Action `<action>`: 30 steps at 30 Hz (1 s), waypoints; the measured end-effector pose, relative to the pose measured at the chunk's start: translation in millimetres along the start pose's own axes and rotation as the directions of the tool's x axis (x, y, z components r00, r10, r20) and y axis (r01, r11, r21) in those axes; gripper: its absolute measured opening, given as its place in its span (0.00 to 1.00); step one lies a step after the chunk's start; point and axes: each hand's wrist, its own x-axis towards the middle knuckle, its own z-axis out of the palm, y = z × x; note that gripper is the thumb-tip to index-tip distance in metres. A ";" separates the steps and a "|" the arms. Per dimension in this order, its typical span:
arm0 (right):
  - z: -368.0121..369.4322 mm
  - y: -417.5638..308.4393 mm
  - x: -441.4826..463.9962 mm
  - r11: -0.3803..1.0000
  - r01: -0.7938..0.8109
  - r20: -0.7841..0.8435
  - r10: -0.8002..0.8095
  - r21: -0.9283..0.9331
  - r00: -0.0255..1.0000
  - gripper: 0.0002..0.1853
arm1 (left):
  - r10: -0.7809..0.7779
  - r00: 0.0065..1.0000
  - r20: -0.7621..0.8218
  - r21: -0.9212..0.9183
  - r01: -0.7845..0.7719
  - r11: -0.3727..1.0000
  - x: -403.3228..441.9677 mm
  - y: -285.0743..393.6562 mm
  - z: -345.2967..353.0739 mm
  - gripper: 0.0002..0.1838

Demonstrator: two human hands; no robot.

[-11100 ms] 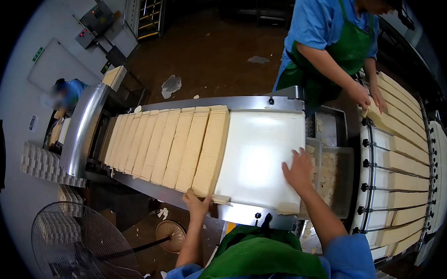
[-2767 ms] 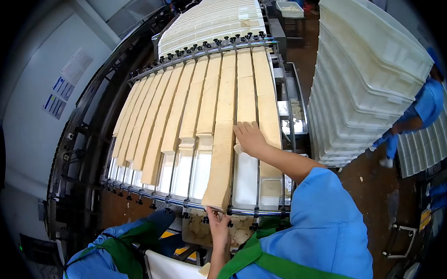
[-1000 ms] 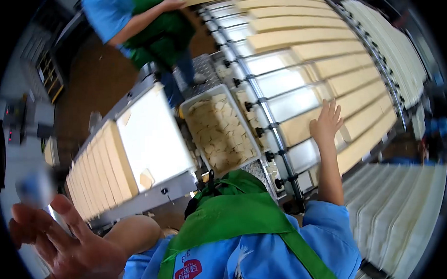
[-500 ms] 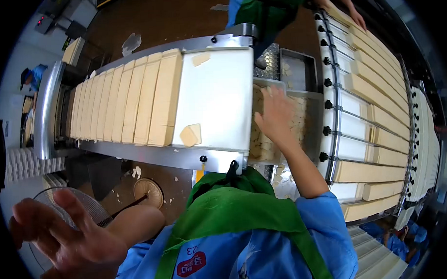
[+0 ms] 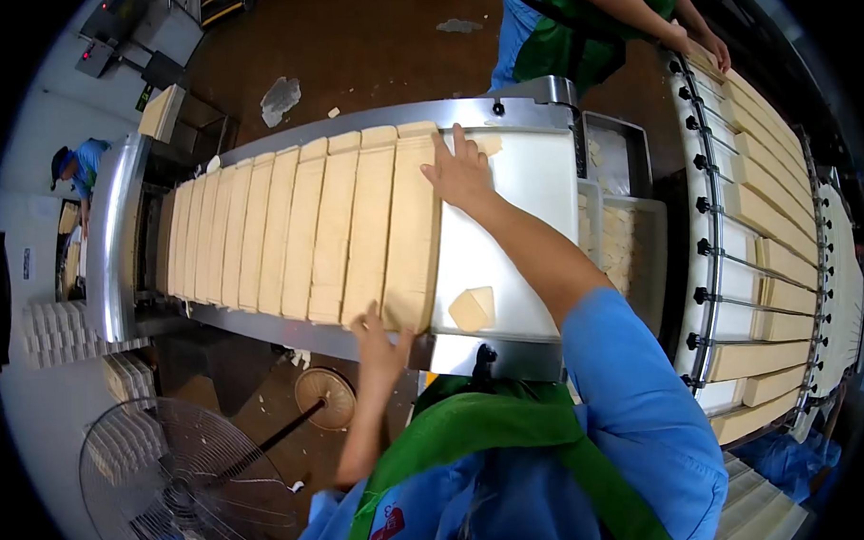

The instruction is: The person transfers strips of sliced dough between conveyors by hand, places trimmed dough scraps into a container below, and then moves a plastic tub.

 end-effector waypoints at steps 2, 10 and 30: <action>7.2 -12.4 26.6 1.000 -0.009 0.027 0.010 -0.017 1.000 0.36 | -0.028 1.000 -0.006 0.048 0.028 0.998 1.1 -17.4 22.7 0.45; 8.2 -46.2 35.9 0.986 -0.142 0.149 0.128 0.087 0.980 0.36 | 0.042 0.995 0.094 0.015 -0.044 0.999 16.3 -7.0 30.1 0.46; -125.6 177.4 -191.0 0.455 -0.579 -0.234 0.879 0.677 0.416 0.44 | 0.426 0.888 0.172 0.028 -0.436 0.899 14.2 103.9 129.3 0.40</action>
